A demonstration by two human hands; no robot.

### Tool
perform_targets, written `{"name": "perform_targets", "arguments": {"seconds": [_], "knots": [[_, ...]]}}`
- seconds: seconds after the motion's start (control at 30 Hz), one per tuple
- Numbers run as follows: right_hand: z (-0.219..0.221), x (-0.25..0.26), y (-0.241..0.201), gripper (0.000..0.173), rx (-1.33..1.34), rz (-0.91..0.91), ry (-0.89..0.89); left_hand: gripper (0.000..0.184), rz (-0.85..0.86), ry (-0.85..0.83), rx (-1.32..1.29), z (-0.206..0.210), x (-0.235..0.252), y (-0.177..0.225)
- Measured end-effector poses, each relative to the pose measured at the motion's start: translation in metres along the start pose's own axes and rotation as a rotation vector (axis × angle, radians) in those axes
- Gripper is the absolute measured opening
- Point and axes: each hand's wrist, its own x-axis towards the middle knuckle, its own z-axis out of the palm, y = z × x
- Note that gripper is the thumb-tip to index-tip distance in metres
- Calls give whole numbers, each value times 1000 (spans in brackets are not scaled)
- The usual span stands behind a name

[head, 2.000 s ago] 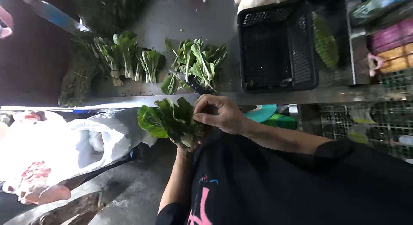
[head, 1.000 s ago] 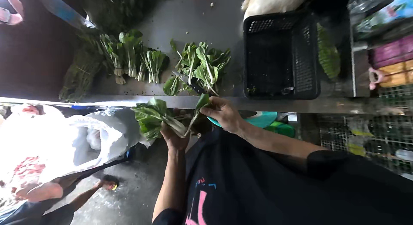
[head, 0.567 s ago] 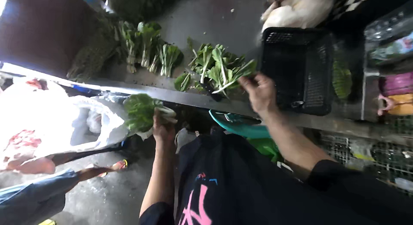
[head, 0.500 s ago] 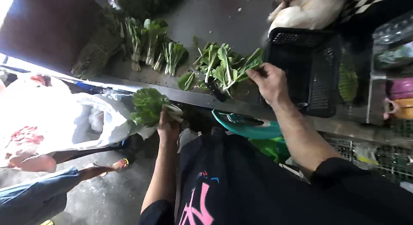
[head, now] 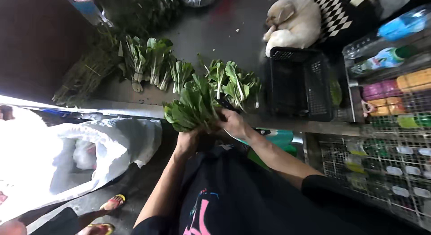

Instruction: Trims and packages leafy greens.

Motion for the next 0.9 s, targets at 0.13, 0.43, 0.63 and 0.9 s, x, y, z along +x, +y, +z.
{"name": "perform_targets", "arguments": {"seconds": [0.13, 0.43, 0.63, 0.9], "knots": [[11, 1, -5, 36, 198, -38, 110, 27, -82, -92, -19, -29, 9, 13], [68, -10, -6, 31, 225, -1, 336, 24, -136, -302, -149, -55, 22, 9], [53, -19, -14, 15, 514, -149, 429, 42, -201, -657, -433, -72, 36, 21], [81, -19, -24, 24, 511, -234, 392, 48, -193, -585, -327, -70, 42, 34]]}}
